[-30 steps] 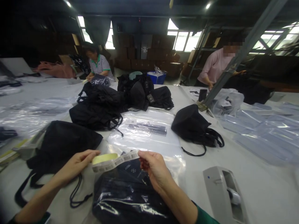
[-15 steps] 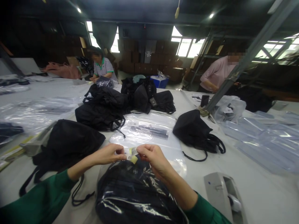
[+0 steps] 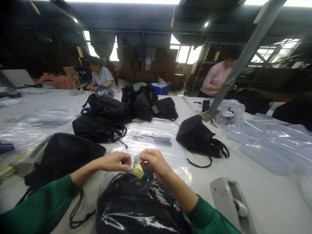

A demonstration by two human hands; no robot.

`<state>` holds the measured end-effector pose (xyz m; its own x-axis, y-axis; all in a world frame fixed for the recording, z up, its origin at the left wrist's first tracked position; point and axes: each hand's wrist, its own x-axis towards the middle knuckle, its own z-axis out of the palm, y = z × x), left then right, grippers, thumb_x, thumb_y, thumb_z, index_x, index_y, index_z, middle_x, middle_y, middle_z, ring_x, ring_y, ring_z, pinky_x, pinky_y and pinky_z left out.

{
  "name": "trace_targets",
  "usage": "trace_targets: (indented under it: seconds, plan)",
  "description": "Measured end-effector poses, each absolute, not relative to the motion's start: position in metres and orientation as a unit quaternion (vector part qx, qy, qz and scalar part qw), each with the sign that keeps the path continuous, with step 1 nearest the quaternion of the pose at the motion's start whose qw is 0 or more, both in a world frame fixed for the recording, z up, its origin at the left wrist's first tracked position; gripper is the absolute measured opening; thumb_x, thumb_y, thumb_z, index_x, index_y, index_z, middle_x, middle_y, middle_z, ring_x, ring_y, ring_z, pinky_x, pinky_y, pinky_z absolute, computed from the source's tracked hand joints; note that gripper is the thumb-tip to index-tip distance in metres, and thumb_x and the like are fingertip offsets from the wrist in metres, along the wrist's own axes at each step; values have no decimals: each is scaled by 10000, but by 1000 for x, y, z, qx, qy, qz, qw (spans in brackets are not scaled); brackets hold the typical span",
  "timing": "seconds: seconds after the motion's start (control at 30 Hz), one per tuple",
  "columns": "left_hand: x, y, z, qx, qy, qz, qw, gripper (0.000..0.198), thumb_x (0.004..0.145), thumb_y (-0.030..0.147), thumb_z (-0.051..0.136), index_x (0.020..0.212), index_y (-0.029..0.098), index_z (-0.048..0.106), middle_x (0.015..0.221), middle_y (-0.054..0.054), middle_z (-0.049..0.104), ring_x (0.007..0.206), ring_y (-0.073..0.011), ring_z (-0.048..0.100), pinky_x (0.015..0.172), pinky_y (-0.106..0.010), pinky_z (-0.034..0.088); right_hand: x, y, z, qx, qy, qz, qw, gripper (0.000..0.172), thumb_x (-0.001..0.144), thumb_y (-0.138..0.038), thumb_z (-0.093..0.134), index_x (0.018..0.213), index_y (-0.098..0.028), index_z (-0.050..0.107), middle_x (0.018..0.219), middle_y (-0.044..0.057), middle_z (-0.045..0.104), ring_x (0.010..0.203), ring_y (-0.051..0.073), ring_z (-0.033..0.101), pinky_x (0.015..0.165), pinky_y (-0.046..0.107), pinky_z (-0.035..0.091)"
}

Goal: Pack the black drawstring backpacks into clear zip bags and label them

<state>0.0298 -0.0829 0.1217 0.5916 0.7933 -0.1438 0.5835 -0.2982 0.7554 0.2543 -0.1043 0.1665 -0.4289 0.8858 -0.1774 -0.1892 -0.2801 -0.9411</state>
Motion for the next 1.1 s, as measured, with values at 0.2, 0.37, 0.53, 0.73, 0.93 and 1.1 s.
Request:
trace_targets:
  seconds: [0.2, 0.37, 0.53, 0.73, 0.93, 1.1]
  plan:
    - [33, -79, 110, 781, 387, 60, 487, 438, 658, 588, 744, 619, 175, 606, 549, 45, 473, 521, -103, 393, 491, -234, 254, 254, -105, 159, -365, -435, 727, 386, 234, 646, -337, 783, 657, -157, 632, 660, 18, 663, 641, 148, 594, 698, 301, 462]
    - [34, -84, 121, 714, 337, 62, 610, 399, 791, 576, 614, 817, 180, 664, 662, 4, 599, 554, -130, 513, 529, -236, 367, 255, -103, 156, -364, -421, 720, 414, 243, 678, -352, 769, 669, -165, 613, 654, 10, 660, 623, 145, 599, 700, 303, 462]
    - [38, -97, 143, 609, 319, 181, 703, 290, 715, 293, 743, 973, 170, 690, 944, -46, 698, 842, -168, 640, 769, -247, 462, 254, -97, 149, -404, -445, 652, 462, 263, 685, -384, 762, 659, -162, 622, 666, -5, 632, 633, 121, 545, 675, 270, 419]
    - [40, -106, 145, 573, 357, 261, 690, 398, 809, 506, 649, 966, 141, 657, 659, -45, 686, 544, -137, 591, 507, -215, 426, 250, -94, 145, -435, -480, 598, 472, 271, 707, -428, 729, 703, -168, 653, 737, 17, 656, 744, 161, 567, 721, 295, 424]
    - [47, -110, 139, 549, 400, 320, 660, 461, 764, 573, 680, 761, 112, 689, 587, -60, 670, 452, -99, 533, 472, -198, 369, 246, -90, 140, -434, -489, 587, 477, 290, 678, -436, 768, 704, -159, 685, 681, 13, 640, 694, 153, 548, 705, 293, 415]
    - [3, -125, 110, 446, 495, 445, 598, 440, 749, 586, 680, 711, 148, 654, 335, 86, 347, 344, -46, 217, 421, -195, 204, 264, -91, 137, -468, -365, 554, 584, 351, 603, -485, 820, 663, -175, 668, 624, -18, 576, 631, 127, 481, 674, 280, 401]
